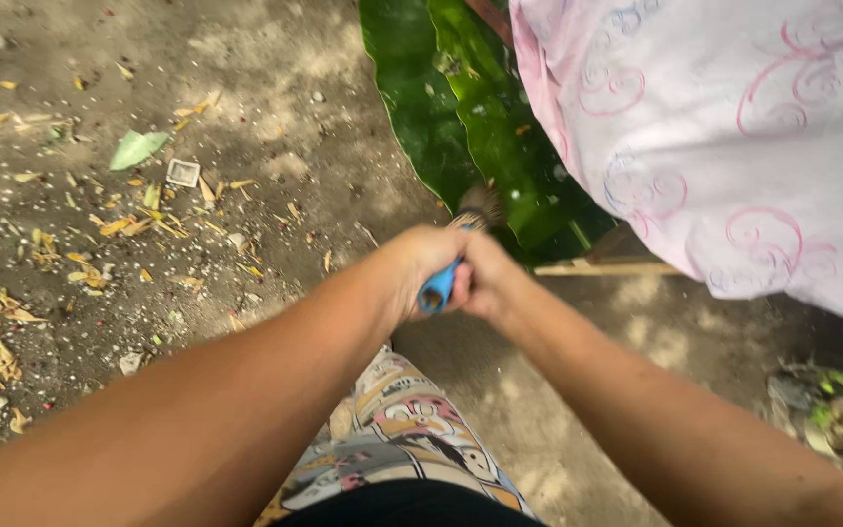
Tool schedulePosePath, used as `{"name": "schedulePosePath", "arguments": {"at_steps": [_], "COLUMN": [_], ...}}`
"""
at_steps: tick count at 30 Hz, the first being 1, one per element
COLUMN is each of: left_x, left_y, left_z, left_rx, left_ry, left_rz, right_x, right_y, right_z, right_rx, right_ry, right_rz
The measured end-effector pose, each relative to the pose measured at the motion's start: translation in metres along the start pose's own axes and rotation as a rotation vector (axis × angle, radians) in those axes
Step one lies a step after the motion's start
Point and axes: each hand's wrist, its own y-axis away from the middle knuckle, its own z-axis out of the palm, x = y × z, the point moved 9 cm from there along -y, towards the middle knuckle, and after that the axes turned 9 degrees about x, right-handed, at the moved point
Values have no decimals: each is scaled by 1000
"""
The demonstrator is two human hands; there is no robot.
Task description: The person sweeps leaves and dirt across the outdoor ground using a broom.
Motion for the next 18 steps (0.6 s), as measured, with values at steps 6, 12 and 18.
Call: {"name": "schedulePosePath", "arguments": {"at_steps": [6, 12, 18], "left_x": [-1, -16, -23], "left_y": [106, 204, 202], "left_z": [-46, -40, -49], "left_rx": [395, 601, 159], "left_ry": [-43, -94, -44], "left_rz": [362, 225, 41], "right_x": [48, 28, 40], "right_y": [67, 172, 203], "right_z": [54, 92, 98], "right_rx": [-225, -203, -213], "right_ry": [286, 346, 68], "right_rz": [250, 72, 427]}}
